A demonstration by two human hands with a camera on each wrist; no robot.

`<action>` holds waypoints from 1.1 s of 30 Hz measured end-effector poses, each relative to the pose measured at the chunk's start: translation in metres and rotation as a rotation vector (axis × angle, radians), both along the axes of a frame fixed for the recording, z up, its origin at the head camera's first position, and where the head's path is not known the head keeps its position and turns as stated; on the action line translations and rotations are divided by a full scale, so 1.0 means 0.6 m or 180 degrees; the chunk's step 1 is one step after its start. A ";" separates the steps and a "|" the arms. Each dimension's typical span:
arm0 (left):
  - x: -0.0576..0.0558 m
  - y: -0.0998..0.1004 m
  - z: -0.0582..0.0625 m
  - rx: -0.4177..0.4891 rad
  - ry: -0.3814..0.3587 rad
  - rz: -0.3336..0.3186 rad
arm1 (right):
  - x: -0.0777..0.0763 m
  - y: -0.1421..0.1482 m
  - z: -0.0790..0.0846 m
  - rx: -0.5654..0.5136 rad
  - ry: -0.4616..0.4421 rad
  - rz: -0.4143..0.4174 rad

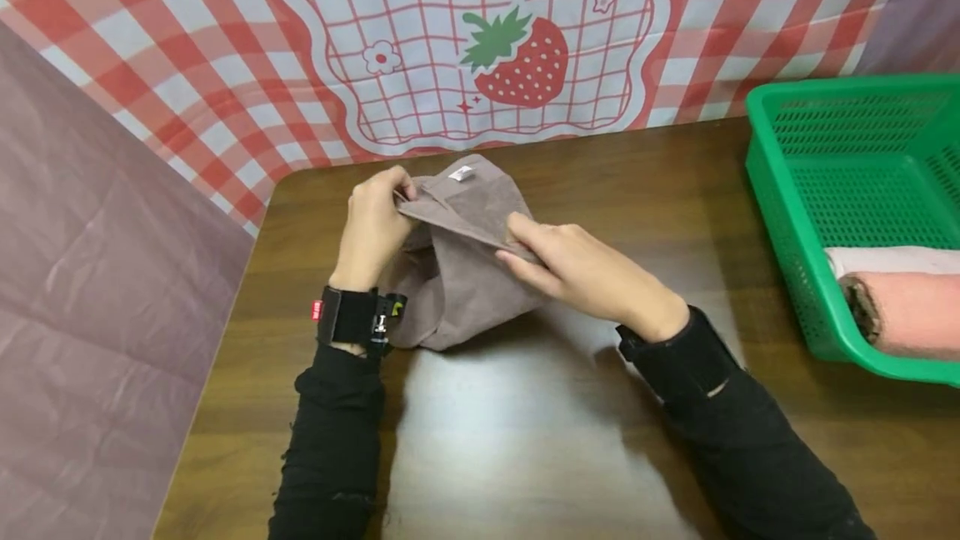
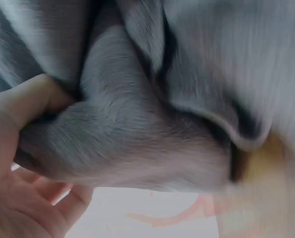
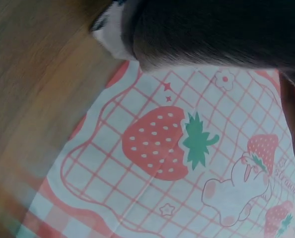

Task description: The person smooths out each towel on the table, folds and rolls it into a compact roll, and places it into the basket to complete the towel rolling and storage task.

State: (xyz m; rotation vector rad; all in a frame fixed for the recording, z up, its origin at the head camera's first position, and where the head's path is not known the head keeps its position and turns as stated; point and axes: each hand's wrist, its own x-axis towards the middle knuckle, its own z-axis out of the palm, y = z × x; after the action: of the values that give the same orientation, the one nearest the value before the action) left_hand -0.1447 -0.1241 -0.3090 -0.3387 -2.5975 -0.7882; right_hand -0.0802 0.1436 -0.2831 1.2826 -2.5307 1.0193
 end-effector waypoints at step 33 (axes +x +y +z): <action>0.085 -0.256 0.106 0.0944 0.1755 0.1987 | 0.009 0.216 0.105 0.1111 -0.0086 -0.1325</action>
State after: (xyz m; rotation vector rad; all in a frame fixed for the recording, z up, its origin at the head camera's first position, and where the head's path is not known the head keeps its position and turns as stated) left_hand -0.0939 -0.2779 -0.2457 0.2979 -1.8666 -0.7042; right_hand -0.0748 0.2733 -0.2203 0.7425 -2.9099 0.5290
